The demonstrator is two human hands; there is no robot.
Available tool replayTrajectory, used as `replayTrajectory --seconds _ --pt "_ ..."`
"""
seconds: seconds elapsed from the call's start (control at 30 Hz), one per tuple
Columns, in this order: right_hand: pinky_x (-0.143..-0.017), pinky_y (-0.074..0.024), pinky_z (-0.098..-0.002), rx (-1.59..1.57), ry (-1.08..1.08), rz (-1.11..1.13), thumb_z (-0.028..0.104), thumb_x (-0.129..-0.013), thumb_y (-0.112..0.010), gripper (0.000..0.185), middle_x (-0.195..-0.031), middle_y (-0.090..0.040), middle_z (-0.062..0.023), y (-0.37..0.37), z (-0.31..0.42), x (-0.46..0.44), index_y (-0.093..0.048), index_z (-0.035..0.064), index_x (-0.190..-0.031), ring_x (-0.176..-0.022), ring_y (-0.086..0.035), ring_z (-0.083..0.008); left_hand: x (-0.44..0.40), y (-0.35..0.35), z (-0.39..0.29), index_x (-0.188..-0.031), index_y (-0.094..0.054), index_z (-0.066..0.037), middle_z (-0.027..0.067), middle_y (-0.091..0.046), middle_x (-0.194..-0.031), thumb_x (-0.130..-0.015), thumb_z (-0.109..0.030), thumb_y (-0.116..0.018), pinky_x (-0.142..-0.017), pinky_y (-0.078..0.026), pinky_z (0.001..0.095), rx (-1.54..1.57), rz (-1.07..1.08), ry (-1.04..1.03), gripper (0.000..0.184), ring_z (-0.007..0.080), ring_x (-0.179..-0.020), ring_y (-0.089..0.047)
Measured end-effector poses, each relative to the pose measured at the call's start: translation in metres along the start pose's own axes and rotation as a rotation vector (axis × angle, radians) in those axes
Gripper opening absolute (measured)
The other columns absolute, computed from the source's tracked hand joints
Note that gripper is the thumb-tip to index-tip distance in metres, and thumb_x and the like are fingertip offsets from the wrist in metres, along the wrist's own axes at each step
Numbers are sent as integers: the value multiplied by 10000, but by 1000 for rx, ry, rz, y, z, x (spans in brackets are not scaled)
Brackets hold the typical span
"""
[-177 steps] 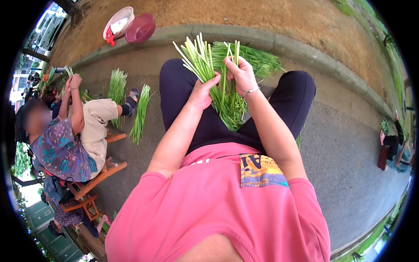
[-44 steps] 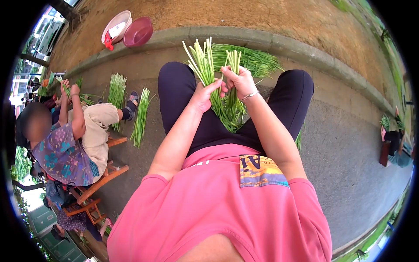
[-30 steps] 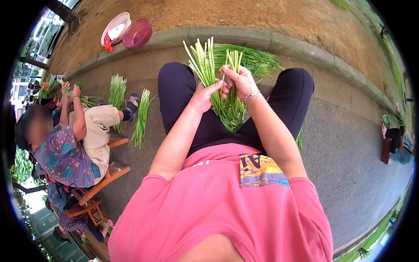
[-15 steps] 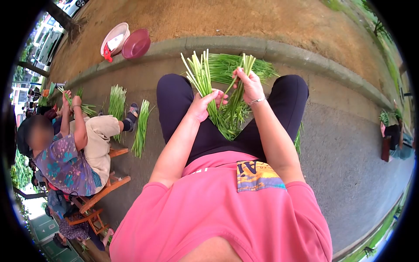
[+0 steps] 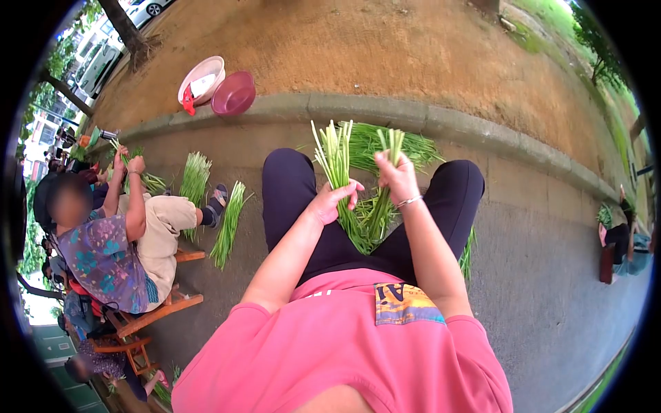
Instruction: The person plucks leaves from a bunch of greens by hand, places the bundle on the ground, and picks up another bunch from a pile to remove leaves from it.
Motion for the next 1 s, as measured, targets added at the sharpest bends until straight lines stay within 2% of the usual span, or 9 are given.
replayTrajectory --seconds 0.13,0.47,0.53,0.6,0.67,0.7,0.73,0.8,1.0 --pt "-364 -333 -192 -47 -73 88 112 -748 -698 196 -589 -499 31 -38 5 13 -548 44 -855 -406 -414 -46 1 -6 0 -898 -580 -10 34 -551 -674 -821 -255 -615 -475 -412 238 13 98 -29 260 111 -581 -525" --pt "-429 -348 -181 -19 -19 81 138 -808 -630 94 -624 -553 28 -23 -5 9 -592 52 -813 -466 -423 -21 1 -12 0 -962 -549 -21 102 -605 -843 -841 -302 -580 -596 -453 270 -7 181 19 307 159 -675 -562" --pt "-416 -301 -190 -10 -2 82 134 -850 -569 109 -531 -436 54 -25 -1 10 -570 33 -808 -435 -358 -27 0 -9 1 -1021 -526 -14 118 -605 -895 -848 -300 -567 -602 -459 274 34 134 34 336 177 -745 -593" --pt "-432 -323 -186 -30 -2 91 153 -866 -544 133 -535 -437 48 -27 3 12 -567 31 -819 -441 -366 -28 -1 -8 0 -1042 -517 -11 122 -600 -923 -852 -299 -561 -625 -469 280 43 75 19 347 187 -784 -599" --pt "-442 -342 -186 -94 23 33 152 -869 -539 124 -576 -488 28 -23 5 11 -564 34 -841 -455 -387 -33 -2 -6 0 -1062 -508 -8 125 -595 -952 -856 -298 -555 -649 -479 287 58 9 6 359 198 -822 -606" --pt "-446 -365 -176 -130 62 28 164 -866 -547 107 -735 -597 -9 -18 4 6 -568 59 -874 -468 -425 -30 -4 -5 2 -1071 -504 -6 124 -589 -970 -859 -296 -552 -678 -485 294 80 4 9 363 202 -841 -604" --pt "-443 -361 -176 -110 91 34 172 -872 -540 118 -725 -596 -9 -12 5 4 -570 59 -883 -467 -433 -35 -5 -4 3 -1081 -499 -4 124 -584 -989 -861 -295 -548 -708 -491 302 103 -2 14 368 207 -860 -602" --pt "-452 -355 -170 -80 115 -15 178 -879 -531 125 -719 -596 -5 -1 11 0 -571 61 -897 -471 -436 -38 -4 -2 3 -1070 -502 -1 124 -583 -994 -866 -283 -541 -761 -492 308 88 -34 23 350 214 -885 -597" --pt "-496 -385 -207 -89 139 -40 194 -890 -514 117 -682 -565 -12 7 21 -3 -536 79 -896 -521 -488 -80 -4 -5 -2 -1012 -546 -13 85 -602 -801 -863 -260 -550 -628 -462 275 -23 42 -11 288 171 -726 -595"
Point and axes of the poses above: each hand's wrist, its own x-axis away from the middle knuckle, its own y-axis out of the back of the hand, z = x × y, the point moved 5 cm from there along -x, towards the middle knuckle
